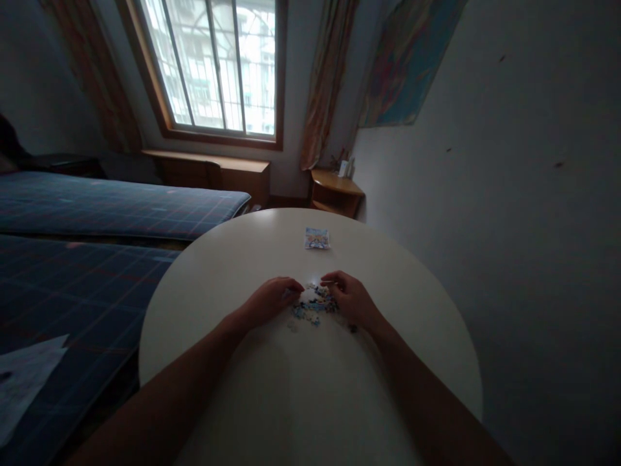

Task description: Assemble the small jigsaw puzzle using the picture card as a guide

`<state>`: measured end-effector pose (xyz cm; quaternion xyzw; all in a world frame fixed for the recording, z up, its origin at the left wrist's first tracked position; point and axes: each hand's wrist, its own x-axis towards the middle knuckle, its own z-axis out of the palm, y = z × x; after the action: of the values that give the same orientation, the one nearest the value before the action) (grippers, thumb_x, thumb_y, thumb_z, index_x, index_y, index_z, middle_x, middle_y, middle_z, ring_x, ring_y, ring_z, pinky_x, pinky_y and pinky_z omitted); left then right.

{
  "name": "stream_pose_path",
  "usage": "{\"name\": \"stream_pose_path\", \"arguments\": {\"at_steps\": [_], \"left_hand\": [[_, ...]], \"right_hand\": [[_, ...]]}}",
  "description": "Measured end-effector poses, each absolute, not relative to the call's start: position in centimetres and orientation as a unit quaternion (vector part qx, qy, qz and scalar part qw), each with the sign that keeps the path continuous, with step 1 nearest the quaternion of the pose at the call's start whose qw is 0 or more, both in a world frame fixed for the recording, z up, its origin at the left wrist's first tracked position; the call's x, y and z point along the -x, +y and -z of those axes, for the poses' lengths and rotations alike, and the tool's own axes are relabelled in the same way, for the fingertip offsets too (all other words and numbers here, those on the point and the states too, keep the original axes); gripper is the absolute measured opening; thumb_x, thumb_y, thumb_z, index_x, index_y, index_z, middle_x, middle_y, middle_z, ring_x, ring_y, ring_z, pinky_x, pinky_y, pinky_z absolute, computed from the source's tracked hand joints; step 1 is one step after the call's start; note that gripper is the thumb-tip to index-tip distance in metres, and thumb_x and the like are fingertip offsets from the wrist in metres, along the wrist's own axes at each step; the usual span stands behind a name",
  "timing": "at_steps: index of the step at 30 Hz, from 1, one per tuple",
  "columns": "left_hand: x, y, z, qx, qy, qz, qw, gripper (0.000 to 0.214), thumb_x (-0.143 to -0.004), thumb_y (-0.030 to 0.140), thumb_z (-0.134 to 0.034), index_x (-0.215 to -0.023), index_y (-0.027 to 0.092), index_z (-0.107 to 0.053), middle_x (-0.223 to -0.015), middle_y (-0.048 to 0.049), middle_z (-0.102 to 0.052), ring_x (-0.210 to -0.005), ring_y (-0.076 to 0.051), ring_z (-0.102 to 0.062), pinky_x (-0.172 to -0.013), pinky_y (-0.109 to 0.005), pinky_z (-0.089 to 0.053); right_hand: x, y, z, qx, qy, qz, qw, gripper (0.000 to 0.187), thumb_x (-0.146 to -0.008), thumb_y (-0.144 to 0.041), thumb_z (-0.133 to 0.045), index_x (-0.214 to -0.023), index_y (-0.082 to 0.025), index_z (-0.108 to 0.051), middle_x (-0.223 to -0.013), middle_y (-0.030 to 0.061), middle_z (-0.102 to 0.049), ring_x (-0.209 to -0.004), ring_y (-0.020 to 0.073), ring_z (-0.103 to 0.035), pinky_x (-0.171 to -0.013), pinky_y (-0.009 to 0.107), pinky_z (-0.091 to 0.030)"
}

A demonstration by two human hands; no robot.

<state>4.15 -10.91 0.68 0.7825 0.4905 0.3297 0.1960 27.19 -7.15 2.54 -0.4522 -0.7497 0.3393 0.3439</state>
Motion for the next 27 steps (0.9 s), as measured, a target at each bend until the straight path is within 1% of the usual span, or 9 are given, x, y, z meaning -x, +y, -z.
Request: {"name": "stream_pose_path", "arguments": {"at_steps": [2,4,6,8,12,14,16,21,27], "left_hand": [[-4.3,-11.0,-0.8,-0.776,0.494,-0.339,0.196,0.017,-0.090,0.022,-0.058,-0.103,0.021,-0.070,-0.102,-0.0051,-0.074,-0.093,-0.020,-0.069,-0.089,-0.033,-0.051],[-4.6,-11.3,-0.9,-0.770,0.493,-0.357,0.191,0.022,-0.088,0.025,-0.062,-0.109,0.020,-0.067,-0.105,-0.0060,-0.073,-0.095,-0.020,-0.068,-0.089,-0.033,-0.051],[-5.2,-11.6,-1.1,-0.768,0.481,-0.382,0.183,0.029,-0.086,0.029,-0.067,-0.114,0.021,-0.065,-0.106,-0.0063,-0.072,-0.096,-0.020,-0.067,-0.088,-0.033,-0.051],[-5.9,-11.9,-1.3,-0.762,0.474,-0.404,0.178,0.030,-0.086,0.033,-0.068,-0.113,0.021,-0.064,-0.100,-0.0049,-0.073,-0.090,-0.019,-0.068,-0.084,-0.032,-0.051],[-6.6,-11.8,-1.2,-0.726,0.500,-0.433,0.187,0.008,-0.091,0.026,-0.060,-0.093,0.020,-0.064,-0.083,-0.0020,-0.072,-0.076,-0.017,-0.067,-0.073,-0.028,-0.049],[-6.6,-11.6,-1.1,-0.719,0.503,-0.439,0.193,0.009,-0.091,0.024,-0.057,-0.087,0.019,-0.062,-0.078,-0.0017,-0.072,-0.072,-0.016,-0.066,-0.069,-0.026,-0.049],[-6.4,-11.4,-1.0,-0.717,0.500,-0.444,0.197,0.010,-0.092,0.024,-0.056,-0.086,0.018,-0.061,-0.076,-0.0018,-0.071,-0.070,-0.015,-0.066,-0.067,-0.025,-0.049],[-6.1,-11.5,-1.4,-0.727,0.484,-0.450,0.189,0.009,-0.090,0.025,-0.058,-0.086,0.018,-0.062,-0.081,-0.0027,-0.071,-0.075,-0.016,-0.066,-0.072,-0.027,-0.051],[-6.3,-11.9,-2.0,-0.745,0.465,-0.447,0.170,0.011,-0.091,0.026,-0.059,-0.085,0.018,-0.063,-0.084,-0.0036,-0.070,-0.078,-0.016,-0.063,-0.078,-0.029,-0.050]], "right_hand": [[-27.2,-7.3,-2.8,0.453,-0.750,-0.341,0.342,0.023,-0.082,-0.019,-0.051,-0.098,-0.019,-0.067,-0.088,0.0048,-0.075,-0.065,0.0145,-0.063,-0.058,0.025,-0.044],[-27.1,-7.6,-3.0,0.433,-0.757,-0.356,0.335,0.024,-0.085,-0.022,-0.052,-0.103,-0.020,-0.067,-0.085,0.0035,-0.074,-0.062,0.0139,-0.061,-0.056,0.024,-0.043],[-26.9,-7.8,-3.1,0.401,-0.776,-0.369,0.319,0.027,-0.089,-0.028,-0.053,-0.111,-0.020,-0.065,-0.084,0.0033,-0.074,-0.062,0.0141,-0.062,-0.057,0.025,-0.044],[-26.5,-8.1,-3.0,0.376,-0.795,-0.366,0.303,0.029,-0.091,-0.032,-0.054,-0.117,-0.019,-0.061,-0.085,0.0036,-0.074,-0.065,0.0146,-0.063,-0.060,0.026,-0.045],[-26.0,-8.4,-2.7,0.361,-0.808,-0.360,0.295,0.026,-0.091,-0.038,-0.060,-0.107,-0.018,-0.058,-0.081,0.0035,-0.073,-0.069,0.0162,-0.066,-0.063,0.027,-0.047],[-25.9,-8.5,-2.6,0.356,-0.811,-0.361,0.292,0.024,-0.089,-0.038,-0.063,-0.103,-0.019,-0.059,-0.084,0.0046,-0.075,-0.074,0.0172,-0.067,-0.066,0.028,-0.048],[-26.0,-8.5,-2.7,0.352,-0.811,-0.364,0.293,0.023,-0.089,-0.037,-0.064,-0.102,-0.019,-0.061,-0.087,0.0051,-0.076,-0.077,0.0177,-0.069,-0.069,0.028,-0.049],[-26.3,-8.4,-3.1,0.365,-0.794,-0.371,0.315,0.025,-0.090,-0.038,-0.062,-0.108,-0.020,-0.067,-0.090,0.0058,-0.077,-0.078,0.0182,-0.071,-0.071,0.029,-0.051],[-26.0,-8.3,-3.2,0.404,-0.774,-0.357,0.332,0.019,-0.088,-0.034,-0.062,-0.093,-0.017,-0.070,-0.082,0.0062,-0.076,-0.072,0.0183,-0.070,-0.067,0.029,-0.051]]}}
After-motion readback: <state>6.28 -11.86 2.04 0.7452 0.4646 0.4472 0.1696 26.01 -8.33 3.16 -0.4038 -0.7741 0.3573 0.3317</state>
